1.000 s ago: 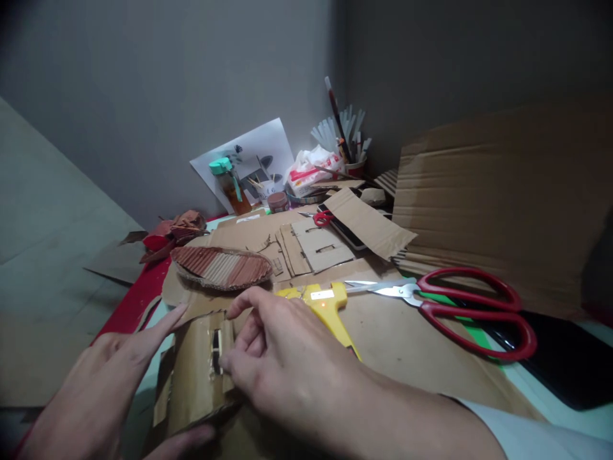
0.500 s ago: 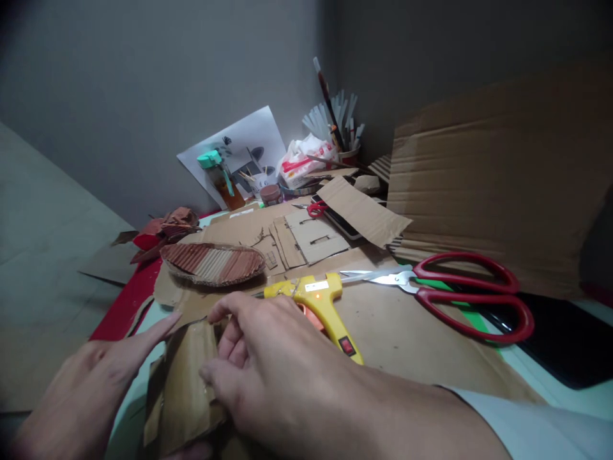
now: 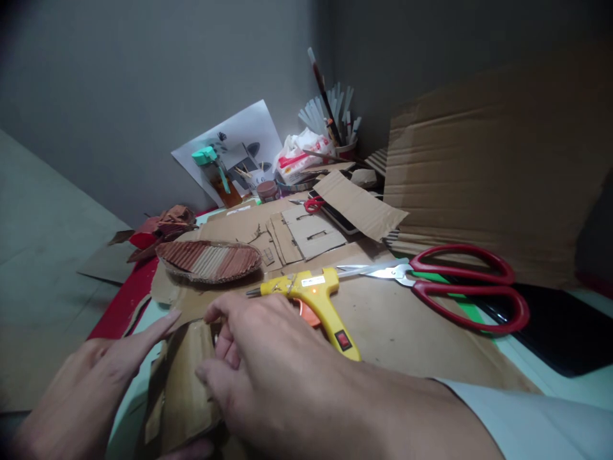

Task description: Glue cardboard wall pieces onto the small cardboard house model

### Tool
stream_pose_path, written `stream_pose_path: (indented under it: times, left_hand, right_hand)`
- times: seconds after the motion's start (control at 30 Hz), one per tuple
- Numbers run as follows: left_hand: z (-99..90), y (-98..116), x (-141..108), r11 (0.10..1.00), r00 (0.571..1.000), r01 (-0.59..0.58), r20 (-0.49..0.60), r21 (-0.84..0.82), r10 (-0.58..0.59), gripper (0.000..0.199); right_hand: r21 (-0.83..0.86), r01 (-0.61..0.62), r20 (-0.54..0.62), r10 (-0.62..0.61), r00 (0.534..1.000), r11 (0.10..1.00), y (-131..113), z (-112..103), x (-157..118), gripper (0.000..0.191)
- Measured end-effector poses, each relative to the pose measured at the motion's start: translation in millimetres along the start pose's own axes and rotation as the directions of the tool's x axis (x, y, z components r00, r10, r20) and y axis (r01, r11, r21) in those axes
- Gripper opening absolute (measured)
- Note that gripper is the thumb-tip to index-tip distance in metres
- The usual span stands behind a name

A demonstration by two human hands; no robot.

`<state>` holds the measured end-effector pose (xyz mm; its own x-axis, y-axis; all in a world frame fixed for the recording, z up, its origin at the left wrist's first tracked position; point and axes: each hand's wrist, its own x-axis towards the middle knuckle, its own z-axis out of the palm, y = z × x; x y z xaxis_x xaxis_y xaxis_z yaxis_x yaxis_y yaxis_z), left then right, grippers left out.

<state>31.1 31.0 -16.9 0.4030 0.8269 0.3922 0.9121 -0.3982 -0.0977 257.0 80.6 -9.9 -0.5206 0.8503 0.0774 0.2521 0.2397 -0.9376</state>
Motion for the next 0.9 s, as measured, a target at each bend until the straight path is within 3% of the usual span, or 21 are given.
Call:
stream_pose_path:
  times: [0.27,0.43,0.63,0.9]
  left_hand:
    - [0.0,0.8,0.8,1.000,1.000,-0.010,-0.005,0.003,0.010,0.091]
    - [0.5,1.6,2.1,0.998,0.998,-0.054,-0.018,0.025,0.055,0.093]
    - [-0.2,6.2,2.8,1.000,1.000,-0.011,-0.002,0.006,0.011,0.087]
    - [-1.0,7.9,4.3,0.999,0.999,-0.032,-0.010,-0.031,0.032,0.084]
  right_hand:
    - [-0.038,0.006,0.039,-0.004,0.999,0.999,0.6,-4.7,-3.1,0.002]
    - [-0.131,-0.040,0.024,0.043,0.999,0.991,3.6,-3.2,-3.0,0.006]
    - [-0.232,-0.043,0.007,0.045,0.999,0.972,0.4,-3.6,-1.1,0.007]
    - [-0.257,-0.046,0.004,0.049,0.999,0.965,-1.8,-3.2,1.0,0.011]
